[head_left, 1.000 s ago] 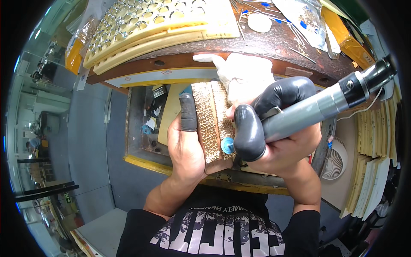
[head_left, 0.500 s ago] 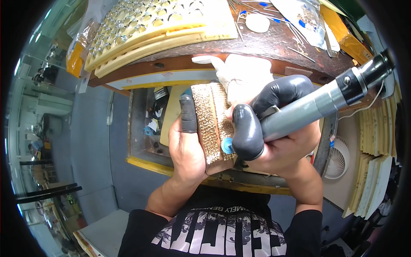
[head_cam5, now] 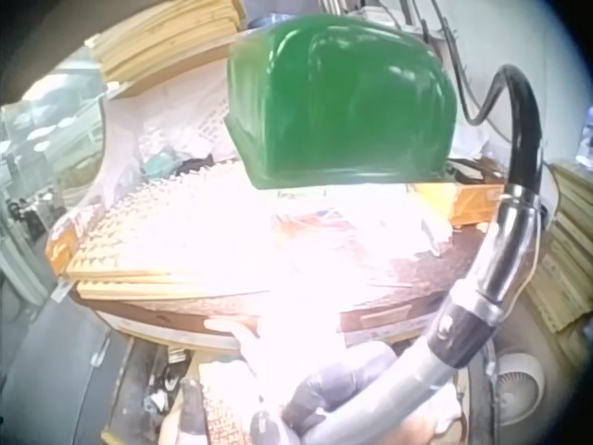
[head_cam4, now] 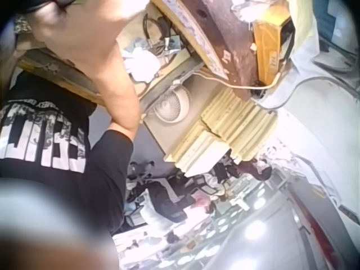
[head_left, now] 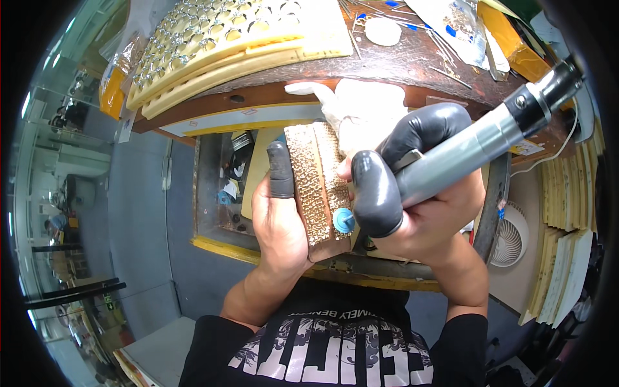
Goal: Setting small blue gemstones into a jewelry piece using a pneumatic stone setting tool.
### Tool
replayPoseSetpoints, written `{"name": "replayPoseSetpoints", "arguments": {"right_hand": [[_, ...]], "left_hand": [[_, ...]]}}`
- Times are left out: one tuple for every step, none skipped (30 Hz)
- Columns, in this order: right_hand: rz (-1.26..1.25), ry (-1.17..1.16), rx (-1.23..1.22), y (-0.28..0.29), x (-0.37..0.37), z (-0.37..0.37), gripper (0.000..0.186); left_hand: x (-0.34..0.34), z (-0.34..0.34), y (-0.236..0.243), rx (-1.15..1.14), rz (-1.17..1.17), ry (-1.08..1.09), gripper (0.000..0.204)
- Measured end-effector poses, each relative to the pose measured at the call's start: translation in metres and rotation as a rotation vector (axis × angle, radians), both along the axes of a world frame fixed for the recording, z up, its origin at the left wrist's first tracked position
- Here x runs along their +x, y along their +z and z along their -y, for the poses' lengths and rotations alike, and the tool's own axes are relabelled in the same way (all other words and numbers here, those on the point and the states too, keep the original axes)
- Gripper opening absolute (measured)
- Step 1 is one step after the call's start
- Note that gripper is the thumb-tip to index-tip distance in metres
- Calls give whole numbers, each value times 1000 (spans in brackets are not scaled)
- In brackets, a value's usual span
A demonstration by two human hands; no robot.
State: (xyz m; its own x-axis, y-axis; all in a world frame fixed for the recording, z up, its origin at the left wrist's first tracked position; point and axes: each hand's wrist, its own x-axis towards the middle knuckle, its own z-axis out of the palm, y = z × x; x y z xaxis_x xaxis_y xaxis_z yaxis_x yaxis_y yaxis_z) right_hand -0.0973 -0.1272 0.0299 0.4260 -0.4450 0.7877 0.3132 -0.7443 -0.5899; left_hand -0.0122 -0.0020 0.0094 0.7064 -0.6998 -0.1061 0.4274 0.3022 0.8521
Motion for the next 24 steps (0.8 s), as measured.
{"name": "replayPoseSetpoints", "arguments": {"right_hand": [[1, -16, 29, 0, 1, -3, 9], [1, -33, 57, 0, 1, -5, 8], [1, -32, 57, 0, 1, -5, 8], [-10, -38, 43, 1, 1, -4, 8], [-21, -43, 29, 1, 0, -4, 7], [-21, -42, 29, 1, 1, -4, 7], [-18, -54, 4, 1, 1, -3, 7], [-14, -66, -21, 1, 1, -3, 7], [-14, -65, -21, 1, 1, -3, 7], [-5, -53, -9, 0, 1, -4, 7], [5, -41, 2, 0, 1, -4, 8], [6, -41, 2, -1, 1, -4, 8], [5, -38, 28, -2, 1, -5, 9], [3, -36, 53, -2, 1, -6, 10], [4, -35, 53, -2, 1, -5, 10], [4, -32, 44, 0, 1, -5, 11], [4, -29, 35, 0, 1, -5, 12], [5, -27, 35, 1, 1, -5, 12], [-9, -28, 58, 1, 1, -6, 12], [-22, -29, 80, 1, 0, -7, 12], [-22, -30, 80, 1, 0, -6, 12], [-11, -25, 67, 2, 1, -5, 12], [0, -20, 54, 2, 2, -5, 13], [0, -18, 54, 1, 2, -5, 13]], "left_hand": [[0, 0, -1, 0, 0, 1, 47], [0, 1, -2, 4, -11, 11, 46], [0, 1, -2, 8, -22, 21, 45], [0, 0, -2, 8, -22, 22, 45], [0, 0, -2, 12, -23, 22, 44], [0, 0, -2, 15, -23, 23, 43], [0, 0, -2, 15, -23, 23, 43], [0, 0, -1, 16, -14, 24, 42], [0, 0, -2, 17, -6, 26, 42], [1, 0, -2, 17, -5, 26, 42], [1, -1, -4, -6, -1, 14, 42], [2, -1, -6, -28, 3, 2, 42], [2, -1, -6, -28, 4, 3, 42], [2, -2, -7, -45, -6, 1, 42], [1, -2, -8, -63, -15, -1, 42], [1, -2, -7, -62, -15, 0, 42], [2, -2, -7, -63, -17, 1, 42], [2, -3, -6, -64, -19, 2, 42], [2, -3, -6, -64, -19, 1, 42], [3, -3, -6, -61, -31, -12, 42], [3, -3, -6, -57, -43, -25, 42], [3, -3, -6, -57, -43, -23, 42], [3, -3, -6, -60, -38, -17, 42], [2, -2, -6, -62, -32, -11, 42]]}}
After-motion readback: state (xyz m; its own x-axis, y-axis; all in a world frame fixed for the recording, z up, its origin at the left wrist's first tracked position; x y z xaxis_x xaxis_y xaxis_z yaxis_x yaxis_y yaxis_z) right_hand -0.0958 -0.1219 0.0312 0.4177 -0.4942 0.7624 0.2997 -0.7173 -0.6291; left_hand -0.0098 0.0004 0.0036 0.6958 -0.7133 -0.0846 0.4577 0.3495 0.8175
